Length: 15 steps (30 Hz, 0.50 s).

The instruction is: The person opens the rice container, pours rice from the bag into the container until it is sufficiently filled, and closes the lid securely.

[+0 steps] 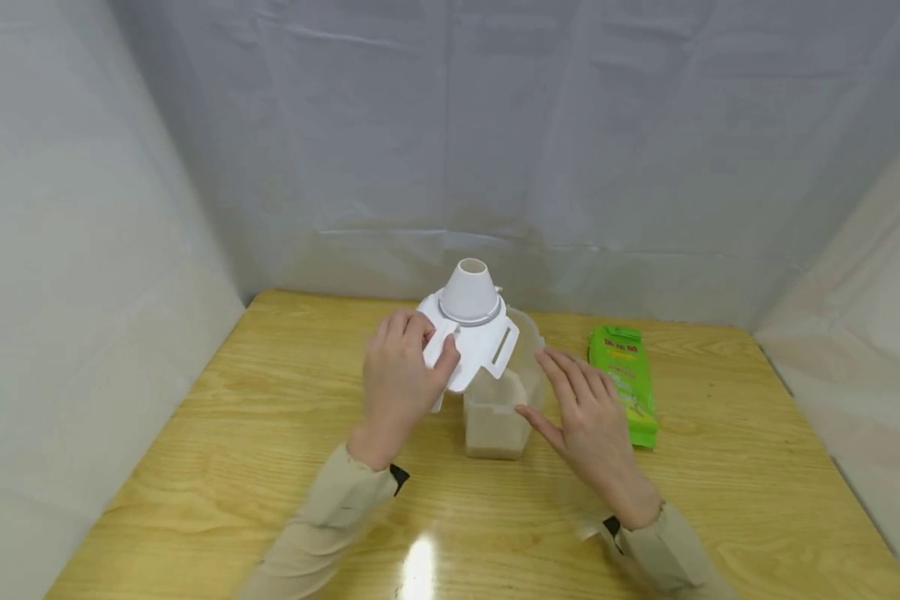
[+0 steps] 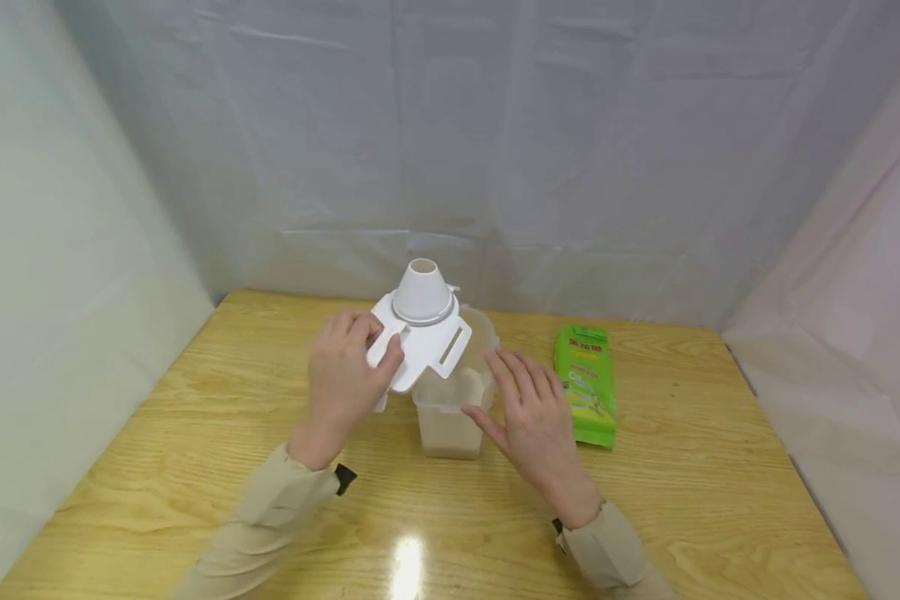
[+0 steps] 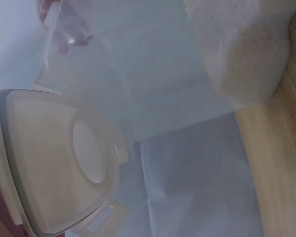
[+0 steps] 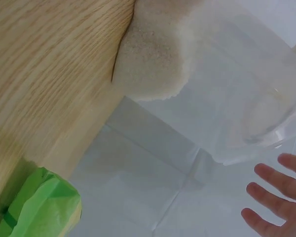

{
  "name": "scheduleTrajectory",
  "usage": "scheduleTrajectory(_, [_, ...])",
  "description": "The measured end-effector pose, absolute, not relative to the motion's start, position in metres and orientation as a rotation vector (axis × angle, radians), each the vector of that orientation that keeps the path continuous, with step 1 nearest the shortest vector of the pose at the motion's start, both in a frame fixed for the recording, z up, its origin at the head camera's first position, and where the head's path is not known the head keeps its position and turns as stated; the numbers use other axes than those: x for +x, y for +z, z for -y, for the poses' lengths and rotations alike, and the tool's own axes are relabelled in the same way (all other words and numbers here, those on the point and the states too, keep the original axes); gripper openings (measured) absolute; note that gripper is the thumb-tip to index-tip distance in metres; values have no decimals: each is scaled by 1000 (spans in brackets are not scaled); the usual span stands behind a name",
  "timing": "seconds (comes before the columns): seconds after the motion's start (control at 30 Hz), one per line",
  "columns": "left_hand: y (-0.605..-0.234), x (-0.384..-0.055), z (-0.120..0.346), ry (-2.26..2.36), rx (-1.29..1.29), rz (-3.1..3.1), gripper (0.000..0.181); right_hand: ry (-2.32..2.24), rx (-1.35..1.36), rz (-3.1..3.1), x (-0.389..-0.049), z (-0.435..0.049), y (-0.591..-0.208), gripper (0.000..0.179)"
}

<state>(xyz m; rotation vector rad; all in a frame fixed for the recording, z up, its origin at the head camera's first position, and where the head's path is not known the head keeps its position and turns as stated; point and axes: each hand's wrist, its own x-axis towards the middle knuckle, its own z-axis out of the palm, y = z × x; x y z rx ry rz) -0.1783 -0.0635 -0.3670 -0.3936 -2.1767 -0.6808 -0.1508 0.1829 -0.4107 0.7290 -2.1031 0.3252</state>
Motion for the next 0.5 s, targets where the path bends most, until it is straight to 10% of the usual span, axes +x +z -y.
scheduleTrajectory(0.5, [-376, -182, 37, -659, -364, 2318, 29, 350, 729, 2144, -152, -182, -409, 72])
